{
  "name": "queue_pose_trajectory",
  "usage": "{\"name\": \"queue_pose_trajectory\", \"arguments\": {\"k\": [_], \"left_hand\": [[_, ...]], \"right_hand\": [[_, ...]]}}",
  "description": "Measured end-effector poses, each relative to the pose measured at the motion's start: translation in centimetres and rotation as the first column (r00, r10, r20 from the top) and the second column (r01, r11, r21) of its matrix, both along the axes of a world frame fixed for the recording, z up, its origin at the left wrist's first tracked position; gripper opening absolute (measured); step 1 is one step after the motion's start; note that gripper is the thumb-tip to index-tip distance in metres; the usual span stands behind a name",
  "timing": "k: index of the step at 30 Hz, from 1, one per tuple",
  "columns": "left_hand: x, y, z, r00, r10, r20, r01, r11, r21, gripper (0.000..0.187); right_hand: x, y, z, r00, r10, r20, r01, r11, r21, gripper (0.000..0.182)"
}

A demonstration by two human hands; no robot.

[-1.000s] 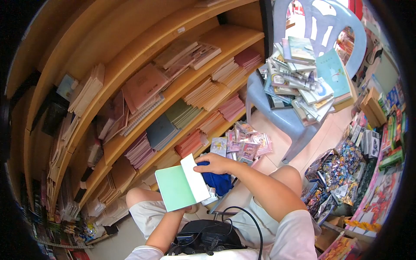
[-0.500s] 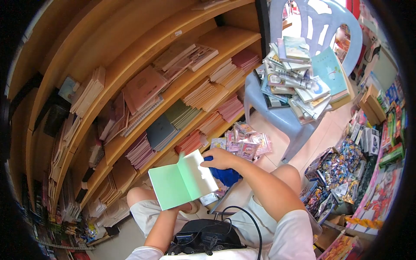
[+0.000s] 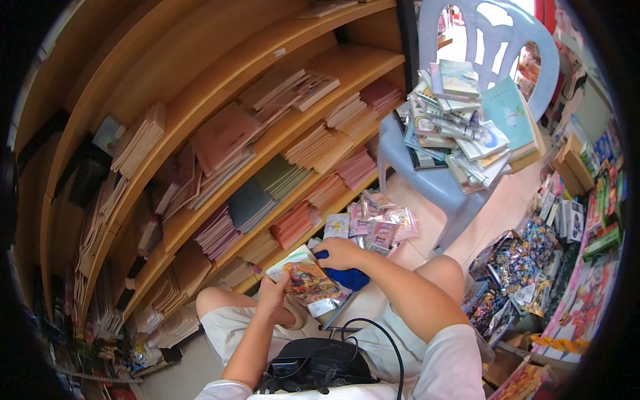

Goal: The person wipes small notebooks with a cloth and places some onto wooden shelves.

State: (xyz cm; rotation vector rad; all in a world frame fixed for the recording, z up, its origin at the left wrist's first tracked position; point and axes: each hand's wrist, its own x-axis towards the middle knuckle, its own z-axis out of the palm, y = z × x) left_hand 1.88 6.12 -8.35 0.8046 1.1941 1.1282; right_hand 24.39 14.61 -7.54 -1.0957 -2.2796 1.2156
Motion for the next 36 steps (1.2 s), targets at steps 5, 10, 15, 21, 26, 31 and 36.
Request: {"name": "queue_pose_trajectory", "arguments": {"k": [5,10,15,21,26,31,36], "left_hand": [[0.9,0.0,1.0,0.994,0.039,-0.098,-0.03,0.995,0.098,0.019],[0.9,-0.1,1.7,0.99,0.042,-0.133,-0.025,0.992,0.124,0.018],[0.5,0.0,0.6,0.977,0.164,-0.14,-0.154,0.985,0.077,0.028],[0.3,0.4,-1.0,0.978,0.177,-0.109,-0.189,0.976,-0.106,0.03],[0.2,-0.2,-3.4,0.969,0.202,0.145,-0.16,0.954,-0.255,0.032],[-4.5,0.1,-8.3,0.87,0.27,0.412,-0.088,0.908,-0.409,0.041],[-3.8,3.5,-11.1,0.877,0.274,0.395,-0.085,0.897,-0.434,0.045]], "right_hand": [[-0.3,0.2,-1.4,0.999,-0.039,0.002,0.039,0.998,0.059,0.041],[-0.5,0.2,-1.1,0.996,-0.069,0.063,0.068,0.998,0.017,0.039],[-0.4,0.0,-0.4,0.963,-0.268,-0.018,0.268,0.963,0.018,0.038],[-2.7,-3.1,0.9,0.904,-0.302,-0.302,0.346,0.932,0.105,0.041],[-4.5,-5.8,-1.9,0.966,-0.11,0.233,0.1,0.994,0.054,0.046],[-1.4,-4.2,-4.5,0.694,0.252,0.675,-0.107,0.963,-0.249,0.04],[-1.7,-6.2,-7.7,0.546,0.567,0.617,-0.473,0.817,-0.331,0.042]]}}
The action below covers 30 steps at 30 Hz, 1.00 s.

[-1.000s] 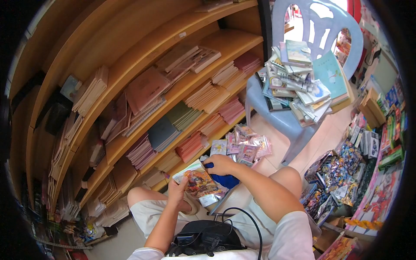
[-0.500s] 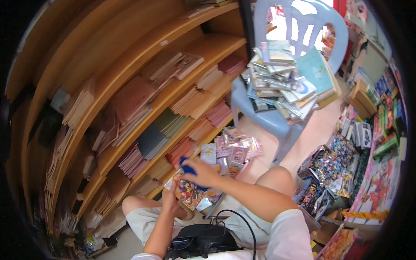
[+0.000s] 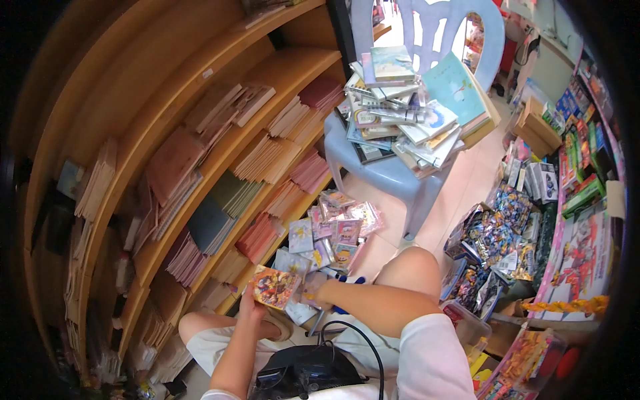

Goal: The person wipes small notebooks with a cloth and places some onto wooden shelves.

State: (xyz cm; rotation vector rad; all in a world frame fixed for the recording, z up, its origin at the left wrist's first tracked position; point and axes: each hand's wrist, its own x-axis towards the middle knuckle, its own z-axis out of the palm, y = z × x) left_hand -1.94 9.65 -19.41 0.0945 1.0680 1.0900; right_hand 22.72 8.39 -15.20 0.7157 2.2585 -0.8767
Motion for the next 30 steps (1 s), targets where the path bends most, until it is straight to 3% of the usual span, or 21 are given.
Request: {"name": "queue_pose_trajectory", "arguments": {"k": [2,3,5,6,7,8,9,10,11,13,15,16,17,18,19,21,22,23,25,28,30], "left_hand": [[2.7,1.7,0.5,0.999,0.022,-0.039,-0.023,0.999,-0.046,0.044],[3.5,2.8,-0.2,0.999,0.034,0.018,-0.034,0.999,-0.017,0.046],[4.6,4.1,-1.0,0.995,-0.087,-0.053,0.087,0.996,0.0,0.056],[2.8,4.7,-5.1,0.943,-0.283,-0.175,0.29,0.957,0.014,0.072],[3.7,4.9,-5.3,0.941,-0.259,-0.218,0.173,0.921,-0.348,0.082],[2.0,5.0,-9.5,0.881,-0.434,-0.19,0.373,0.882,-0.287,0.08],[2.5,4.6,-10.5,0.79,-0.502,-0.351,0.357,0.843,-0.402,0.068],[3.3,4.4,-8.8,0.765,-0.58,-0.279,0.417,0.777,-0.471,0.055],[3.1,4.8,-8.3,0.732,-0.647,-0.212,0.516,0.73,-0.447,0.041],[5.9,6.6,-2.6,0.615,-0.673,-0.412,0.579,0.74,-0.344,0.031],[10.2,10.1,6.6,0.459,-0.575,-0.678,0.658,0.732,-0.176,0.021],[11.3,12.4,9.1,0.474,-0.463,-0.749,0.723,0.69,0.031,0.018],[12.5,14.8,11.9,0.502,-0.341,-0.795,0.767,0.6,0.227,0.016],[15.1,16.2,18.4,0.426,-0.266,-0.865,0.832,0.491,0.259,0.015],[16.9,18.4,22.5,0.371,0.005,-0.929,0.869,0.35,0.349,0.012],[20.7,21.4,31.3,0.351,0.445,-0.824,0.88,0.145,0.453,0.009],[22.2,22.9,34.8,0.418,0.412,-0.809,0.854,0.126,0.505,0.008],[23.6,24.2,38.4,0.335,0.479,-0.811,0.869,0.176,0.463,0.017],[25.2,30.3,41.3,0.254,0.784,-0.567,0.885,0.048,0.463,0.02],[26.4,36.6,43.4,0.013,0.796,-0.606,0.903,0.25,0.349,0.035],[26.8,40.7,43.0,-0.124,0.728,-0.675,0.869,0.407,0.28,0.044]], "right_hand": [[-0.3,-0.2,1.1,0.982,-0.116,-0.147,0.11,0.993,-0.048,0.046],[-0.3,0.0,1.2,0.987,-0.11,-0.114,0.104,0.993,-0.059,0.047],[-0.5,0.3,1.4,0.994,-0.099,-0.052,0.094,0.992,-0.081,0.048],[0.3,0.2,2.0,0.988,-0.133,-0.079,0.126,0.988,-0.085,0.042],[0.7,0.3,2.3,0.99,-0.126,-0.069,0.122,0.991,-0.057,0.037],[1.0,0.2,1.1,0.987,-0.148,-0.067,0.146,0.988,-0.042,0.034],[1.3,0.3,1.9,0.98,-0.177,-0.089,0.177,0.984,-0.016,0.034],[1.7,0.4,2.8,0.972,-0.205,-0.112,0.208,0.978,0.009,0.033],[1.2,1.2,2.6,0.996,-0.045,-0.071,0.047,0.999,0.015,0.035],[0.5,1.5,1.4,0.991,-0.122,-0.055,0.118,0.991,-0.064,0.037],[-0.2,1.6,0.7,0.987,-0.146,-0.072,0.139,0.986,-0.091,0.042],[-0.4,1.7,0.8,0.989,-0.133,-0.072,0.125,0.987,-0.106,0.044],[-0.6,1.7,1.0,0.99,-0.121,-0.073,0.111,0.986,-0.121,0.047],[-0.9,1.6,0.7,0.991,-0.112,-0.076,0.103,0.988,-0.114,0.045],[-0.9,1.6,1.1,0.991,-0.089,-0.098,0.078,0.991,-0.107,0.044],[-0.8,1.3,2.2,0.985,-0.135,-0.107,0.124,0.987,-0.105,0.041],[-0.7,1.5,2.6,0.984,-0.124,-0.13,0.107,0.985,-0.133,0.039],[-0.5,1.7,2.8,0.982,-0.114,-0.152,0.09,0.983,-0.16,0.037],[-0.8,1.8,1.9,0.965,-0.169,-0.198,0.143,0.98,-0.14,0.044],[-1.2,2.1,-0.2,0.913,-0.273,-0.302,0.271,0.961,-0.05,0.031],[-1.5,3.1,-0.5,0.917,-0.265,-0.298,0.254,0.964,-0.076,0.027]]}}
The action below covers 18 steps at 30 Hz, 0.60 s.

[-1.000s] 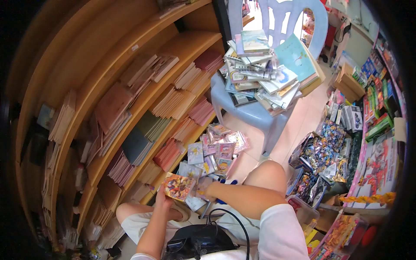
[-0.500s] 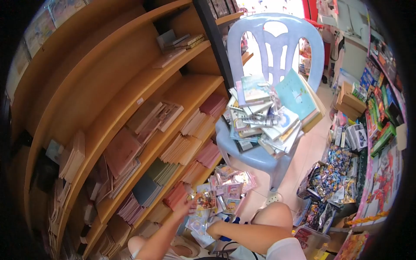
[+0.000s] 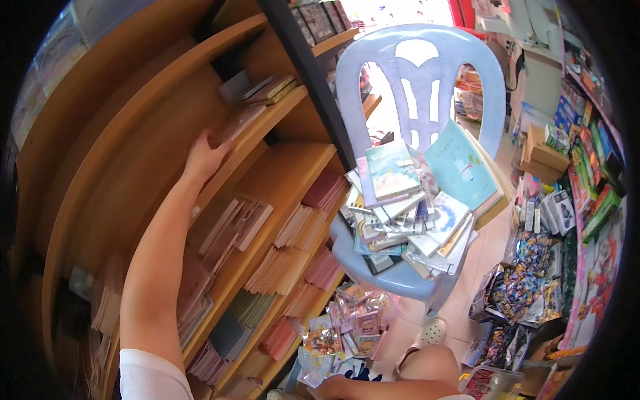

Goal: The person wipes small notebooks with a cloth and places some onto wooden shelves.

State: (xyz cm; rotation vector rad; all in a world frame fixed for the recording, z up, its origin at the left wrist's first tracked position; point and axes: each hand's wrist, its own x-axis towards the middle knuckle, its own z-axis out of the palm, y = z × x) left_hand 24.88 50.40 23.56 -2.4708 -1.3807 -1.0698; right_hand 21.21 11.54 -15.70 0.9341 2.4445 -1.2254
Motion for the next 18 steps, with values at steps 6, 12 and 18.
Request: {"name": "queue_pose_trajectory", "arguments": {"k": [6,12,18], "left_hand": [[-0.1,6.3,0.1,0.997,0.074,-0.002,-0.07,0.939,-0.336,0.063],[-1.0,5.8,1.0,0.996,0.058,0.069,-0.031,0.938,-0.346,0.06],[-5.0,2.2,4.4,0.925,0.16,0.344,0.095,0.78,-0.618,0.059]], "right_hand": [[1.2,1.0,2.2,0.997,0.052,0.064,-0.048,0.997,-0.066,0.031],[1.2,1.1,0.9,0.993,-0.012,-0.115,0.009,0.999,-0.032,0.028],[1.1,1.4,1.1,0.989,-0.117,-0.093,0.117,0.993,-0.001,0.035]]}}
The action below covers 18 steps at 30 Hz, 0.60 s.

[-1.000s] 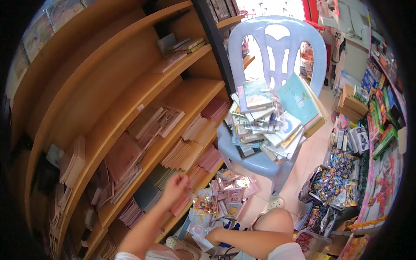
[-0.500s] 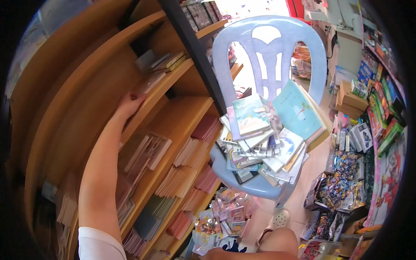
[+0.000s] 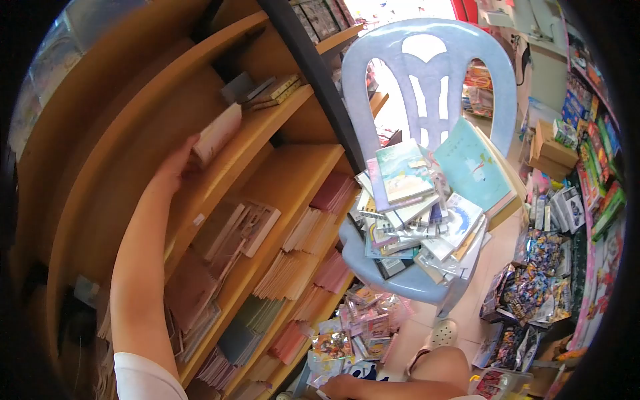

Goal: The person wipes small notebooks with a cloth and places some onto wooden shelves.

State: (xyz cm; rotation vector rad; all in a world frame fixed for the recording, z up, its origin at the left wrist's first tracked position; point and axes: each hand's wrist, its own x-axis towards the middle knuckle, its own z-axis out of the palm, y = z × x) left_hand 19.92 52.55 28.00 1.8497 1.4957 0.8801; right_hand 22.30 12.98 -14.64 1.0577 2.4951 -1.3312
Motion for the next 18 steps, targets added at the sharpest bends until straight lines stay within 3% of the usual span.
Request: {"name": "queue_pose_trajectory", "arguments": {"k": [2,5,8,10,11,12,13,14,15,16,17,18], "left_hand": [[-1.5,-1.5,1.8,0.991,0.068,0.112,-0.041,0.974,-0.222,0.06],[-2.6,-6.8,3.4,0.947,0.003,0.321,0.091,0.957,-0.277,0.06],[-3.8,-12.4,3.4,0.896,-0.108,0.431,0.24,0.934,-0.265,0.061],[-4.4,-16.2,2.2,0.87,-0.165,0.464,0.315,0.911,-0.265,0.06],[-4.6,-18.4,1.0,0.862,-0.191,0.47,0.34,0.905,-0.257,0.058],[-4.0,-21.2,-0.4,0.861,-0.135,0.491,0.264,0.943,-0.203,0.052],[-3.5,-23.9,-2.3,0.855,-0.08,0.513,0.184,0.97,-0.156,0.045],[-4.3,-25.4,-5.3,0.926,-0.194,0.324,0.212,0.977,-0.022,0.039],[-5.1,-26.8,-8.9,0.954,-0.277,0.11,0.266,0.958,0.103,0.032],[-4.7,-29.1,-12.5,0.962,-0.27,0.038,0.256,0.942,0.216,0.028],[-5.4,-30.5,-16.0,0.924,-0.27,-0.27,0.341,0.903,0.262,0.042],[-5.5,-32.6,-18.6,0.881,-0.3,-0.365,0.425,0.841,0.335,0.055]], "right_hand": [[0.7,0.8,2.0,1.0,0.011,0.01,-0.011,1.0,-0.003,0.04],[0.5,2.3,3.0,0.998,0.051,0.039,-0.048,0.997,-0.056,0.049],[1.2,4.0,5.6,0.954,-0.274,-0.124,0.278,0.96,0.015,0.048],[1.2,5.7,5.1,0.663,-0.583,-0.47,0.625,0.776,-0.081,0.052],[2.0,6.1,7.1,0.291,-0.658,-0.694,0.66,0.663,-0.352,0.05],[3.8,5.8,11.8,0.063,-0.812,-0.58,0.615,0.49,-0.619,0.044],[4.3,6.8,11.8,-0.241,-0.878,-0.413,0.291,0.341,-0.894,0.039],[5.1,7.6,11.5,-0.414,-0.858,-0.304,-0.025,0.344,-0.939,0.038],[6.0,7.6,11.2,-0.392,-0.896,-0.209,-0.323,0.347,-0.88,0.04],[6.8,7.4,10.9,-0.387,-0.896,-0.217,-0.397,0.374,-0.838,0.049],[7.2,7.2,10.4,-0.384,-0.895,-0.229,-0.465,0.401,-0.789,0.057],[6.9,7.2,9.6,-0.398,-0.886,-0.236,-0.517,0.429,-0.741,0.057]]}}
